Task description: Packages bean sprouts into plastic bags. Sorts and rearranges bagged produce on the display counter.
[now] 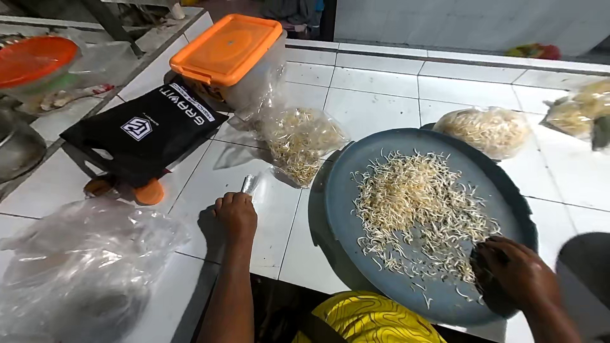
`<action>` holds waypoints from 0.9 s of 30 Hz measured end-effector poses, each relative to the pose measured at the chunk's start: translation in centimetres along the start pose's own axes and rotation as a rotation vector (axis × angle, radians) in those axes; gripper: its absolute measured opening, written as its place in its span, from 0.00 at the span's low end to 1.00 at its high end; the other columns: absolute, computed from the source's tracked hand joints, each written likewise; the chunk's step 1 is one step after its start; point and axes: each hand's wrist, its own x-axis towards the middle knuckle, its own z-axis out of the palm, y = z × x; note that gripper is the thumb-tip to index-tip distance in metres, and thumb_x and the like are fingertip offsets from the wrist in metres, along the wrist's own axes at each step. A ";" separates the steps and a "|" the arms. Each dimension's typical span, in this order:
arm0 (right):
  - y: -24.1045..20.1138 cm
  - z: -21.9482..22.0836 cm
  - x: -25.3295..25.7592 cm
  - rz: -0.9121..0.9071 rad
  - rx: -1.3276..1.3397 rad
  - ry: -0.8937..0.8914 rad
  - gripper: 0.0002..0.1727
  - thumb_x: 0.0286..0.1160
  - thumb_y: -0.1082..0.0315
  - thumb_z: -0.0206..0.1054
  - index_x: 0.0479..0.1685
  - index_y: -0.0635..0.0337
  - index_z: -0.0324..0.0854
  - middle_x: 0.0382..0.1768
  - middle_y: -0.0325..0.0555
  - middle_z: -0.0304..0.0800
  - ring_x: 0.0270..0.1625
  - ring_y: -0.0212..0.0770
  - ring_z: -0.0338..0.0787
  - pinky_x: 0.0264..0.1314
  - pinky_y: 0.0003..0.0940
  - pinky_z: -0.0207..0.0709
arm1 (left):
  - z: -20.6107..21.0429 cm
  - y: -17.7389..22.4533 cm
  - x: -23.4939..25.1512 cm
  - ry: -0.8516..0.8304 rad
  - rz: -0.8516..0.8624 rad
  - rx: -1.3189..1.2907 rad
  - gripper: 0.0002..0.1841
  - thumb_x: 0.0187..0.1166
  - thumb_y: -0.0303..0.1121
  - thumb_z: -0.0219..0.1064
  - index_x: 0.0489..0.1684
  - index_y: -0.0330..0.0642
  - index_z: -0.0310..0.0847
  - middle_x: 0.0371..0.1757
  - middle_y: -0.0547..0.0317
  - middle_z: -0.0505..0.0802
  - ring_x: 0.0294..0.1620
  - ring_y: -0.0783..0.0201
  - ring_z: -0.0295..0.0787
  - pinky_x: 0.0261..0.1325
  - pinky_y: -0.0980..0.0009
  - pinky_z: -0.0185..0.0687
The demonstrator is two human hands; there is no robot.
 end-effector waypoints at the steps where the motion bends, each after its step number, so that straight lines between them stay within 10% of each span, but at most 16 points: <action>1: 0.0 0.0 0.0 0.000 0.004 -0.001 0.15 0.77 0.58 0.68 0.53 0.57 0.92 0.67 0.53 0.89 0.73 0.58 0.85 0.74 0.62 0.77 | -0.5 -0.1 0.3 -0.004 0.003 -0.044 0.09 0.83 0.35 0.66 0.46 0.40 0.90 0.57 0.44 0.91 0.64 0.41 0.84 0.67 0.38 0.73; 16: -0.4 -0.1 -0.1 -0.005 0.015 -0.011 0.14 0.76 0.60 0.71 0.51 0.58 0.92 0.67 0.55 0.89 0.73 0.60 0.85 0.74 0.64 0.76 | -8.5 -1.8 3.7 0.255 0.010 -0.349 0.21 0.90 0.40 0.56 0.46 0.24 0.81 0.45 0.32 0.88 0.48 0.40 0.87 0.58 0.41 0.80; 19: -0.6 -0.2 -0.1 -0.011 0.032 -0.007 0.14 0.76 0.60 0.71 0.51 0.59 0.91 0.66 0.56 0.89 0.72 0.61 0.85 0.74 0.65 0.76 | -8.4 -2.3 4.0 0.350 -0.161 -0.807 0.22 0.95 0.41 0.46 0.63 0.26 0.73 0.56 0.44 0.90 0.53 0.60 0.92 0.61 0.59 0.88; 22: -0.5 -0.3 0.0 -0.016 0.031 0.007 0.15 0.77 0.59 0.69 0.53 0.59 0.91 0.65 0.56 0.90 0.72 0.61 0.86 0.74 0.63 0.76 | -8.7 -1.8 4.0 0.343 -0.352 -1.467 0.24 0.97 0.47 0.41 0.81 0.40 0.61 0.64 0.45 0.88 0.56 0.46 0.93 0.55 0.42 0.92; 27: -2.6 -1.6 0.1 -0.045 0.040 0.202 0.19 0.82 0.59 0.65 0.59 0.66 0.87 0.64 0.65 0.88 0.71 0.66 0.85 0.78 0.61 0.73 | -8.5 0.4 1.8 0.199 -0.291 -1.664 0.23 0.97 0.48 0.38 0.74 0.43 0.66 0.60 0.47 0.91 0.57 0.45 0.93 0.58 0.42 0.91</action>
